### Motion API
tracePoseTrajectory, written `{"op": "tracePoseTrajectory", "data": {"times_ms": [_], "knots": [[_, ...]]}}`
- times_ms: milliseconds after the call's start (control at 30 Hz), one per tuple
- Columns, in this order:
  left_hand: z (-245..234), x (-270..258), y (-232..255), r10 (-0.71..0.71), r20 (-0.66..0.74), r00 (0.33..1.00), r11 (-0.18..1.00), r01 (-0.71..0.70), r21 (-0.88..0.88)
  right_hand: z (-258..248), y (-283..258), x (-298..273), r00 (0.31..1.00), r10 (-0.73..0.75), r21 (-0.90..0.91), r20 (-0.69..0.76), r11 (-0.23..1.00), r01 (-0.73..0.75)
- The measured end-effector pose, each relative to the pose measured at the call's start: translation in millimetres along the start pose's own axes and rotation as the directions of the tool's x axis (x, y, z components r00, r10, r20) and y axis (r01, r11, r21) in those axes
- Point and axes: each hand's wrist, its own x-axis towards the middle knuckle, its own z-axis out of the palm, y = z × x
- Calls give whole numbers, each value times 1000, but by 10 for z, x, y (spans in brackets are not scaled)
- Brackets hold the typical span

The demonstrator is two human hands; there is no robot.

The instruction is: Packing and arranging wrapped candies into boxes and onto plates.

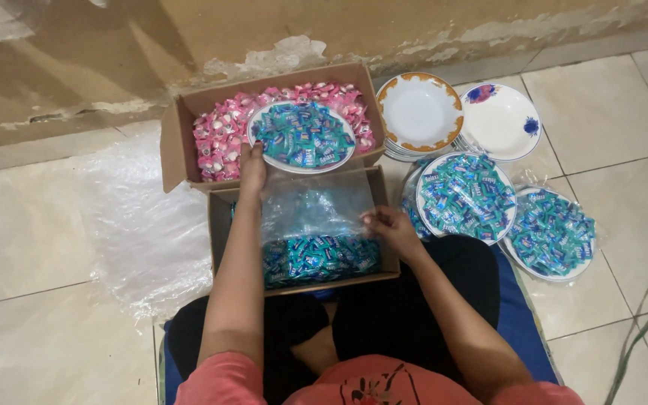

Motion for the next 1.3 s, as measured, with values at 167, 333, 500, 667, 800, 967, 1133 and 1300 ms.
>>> {"op": "tracePoseTrajectory", "data": {"times_ms": [167, 333, 500, 667, 800, 967, 1133, 1300], "knots": [[-140, -678, 559, 53, -40, 998, 987, -58, -148, -148, 206, -51, 1000, 9, -63, 3, 998, -9], [-262, -1280, 1096, 54, -25, 998, 959, -58, -278, -164, 97, 216, 1000, -13, -142, -28, 990, 9], [-323, -1266, 962, 164, 94, 982, 846, -90, -526, -58, -355, 467, 956, -220, -345, -194, 928, 143], [-370, -1208, 691, 182, 196, 964, 847, -52, -528, 26, -678, 684, 921, -169, 97, -350, 972, 215], [-448, -1414, 809, 199, 288, 937, 854, -22, -521, -72, -734, 690, 991, 69, 790, -118, 610, 52], [-388, -1697, 1030, 225, 411, 883, 901, -29, -432, 157, -1356, -11, 958, 138, 543, -251, 839, 21], [-357, -1799, 856, 160, 527, 835, 960, -8, -280, 129, -1436, -322, 865, 69, 449, -498, 873, 189], [-355, -1767, 409, 91, 701, 707, 973, -214, 90, -244, -1106, -288, 829, 61, 520, -556, 803, 290]]}}
